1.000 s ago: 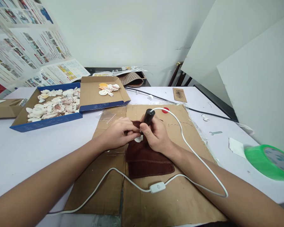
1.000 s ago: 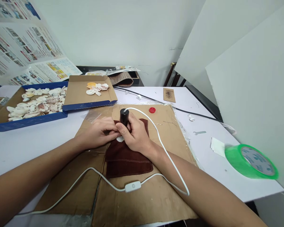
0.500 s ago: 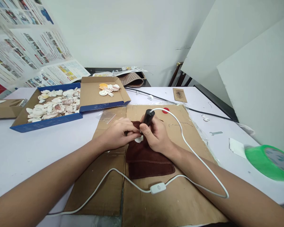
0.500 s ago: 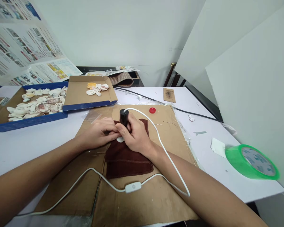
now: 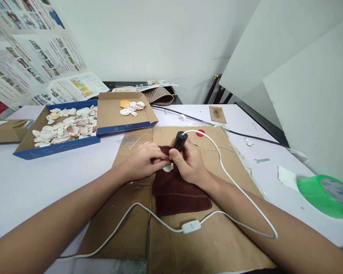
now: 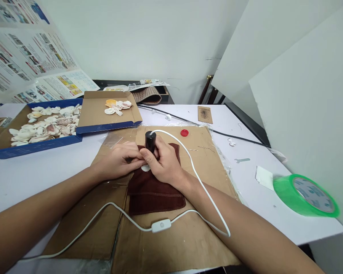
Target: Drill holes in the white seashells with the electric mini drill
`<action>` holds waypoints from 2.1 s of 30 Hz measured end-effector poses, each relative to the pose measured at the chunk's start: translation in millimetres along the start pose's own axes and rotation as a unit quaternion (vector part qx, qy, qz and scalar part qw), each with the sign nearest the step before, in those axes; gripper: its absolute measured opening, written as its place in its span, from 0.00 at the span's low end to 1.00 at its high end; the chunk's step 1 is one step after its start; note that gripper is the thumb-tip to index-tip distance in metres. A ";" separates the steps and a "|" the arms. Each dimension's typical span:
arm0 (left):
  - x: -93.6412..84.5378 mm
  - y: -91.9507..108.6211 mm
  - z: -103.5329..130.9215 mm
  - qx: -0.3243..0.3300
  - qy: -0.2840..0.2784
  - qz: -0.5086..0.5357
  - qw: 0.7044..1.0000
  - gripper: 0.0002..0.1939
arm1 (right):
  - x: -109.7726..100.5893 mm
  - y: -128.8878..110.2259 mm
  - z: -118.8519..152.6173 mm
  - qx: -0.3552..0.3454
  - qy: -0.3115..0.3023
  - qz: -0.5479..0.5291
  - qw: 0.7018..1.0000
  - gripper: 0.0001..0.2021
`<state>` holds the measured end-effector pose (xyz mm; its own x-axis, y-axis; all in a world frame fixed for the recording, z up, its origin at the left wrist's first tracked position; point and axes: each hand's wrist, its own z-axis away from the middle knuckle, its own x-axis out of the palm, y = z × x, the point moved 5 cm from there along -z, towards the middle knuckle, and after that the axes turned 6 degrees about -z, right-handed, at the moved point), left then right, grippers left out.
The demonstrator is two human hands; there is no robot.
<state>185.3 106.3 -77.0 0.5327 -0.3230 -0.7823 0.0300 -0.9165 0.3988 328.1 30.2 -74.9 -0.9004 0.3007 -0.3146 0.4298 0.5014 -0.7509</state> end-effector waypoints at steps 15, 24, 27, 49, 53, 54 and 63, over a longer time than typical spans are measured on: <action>-1.0 -0.2 -0.7 0.002 -0.006 -0.002 1.000 0.12 | -0.6 1.3 -0.5 0.021 -0.001 0.011 1.000 0.20; -1.4 0.8 -1.2 0.006 0.003 0.003 1.000 0.13 | 0.3 1.4 -0.8 0.016 0.005 0.010 1.000 0.19; -1.3 0.3 -1.0 0.000 0.001 0.002 1.000 0.13 | 0.9 1.2 -1.1 0.017 0.005 0.008 1.000 0.20; -0.1 -1.2 -1.1 -0.010 -0.002 0.010 1.000 0.14 | 0.4 0.9 -1.9 0.026 0.006 0.021 0.999 0.20; 0.4 -1.7 -0.8 -0.019 -0.011 0.010 1.000 0.15 | 0.0 0.0 -2.0 0.024 0.007 0.028 0.999 0.21; 0.0 -1.5 -0.5 -0.021 -0.012 0.012 1.000 0.15 | -0.1 -0.8 -1.9 0.020 0.006 0.027 0.999 0.20; -11.6 -12.3 3.2 -0.190 0.013 0.092 0.977 0.15 | -0.5 -0.8 0.4 0.032 0.016 0.014 0.999 0.21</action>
<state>176.1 120.6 -74.3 0.5800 -0.4634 -0.6700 0.2407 -0.6882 0.6844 328.2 29.3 -74.4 -0.8849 0.3406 -0.3178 0.4488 0.4403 -0.7776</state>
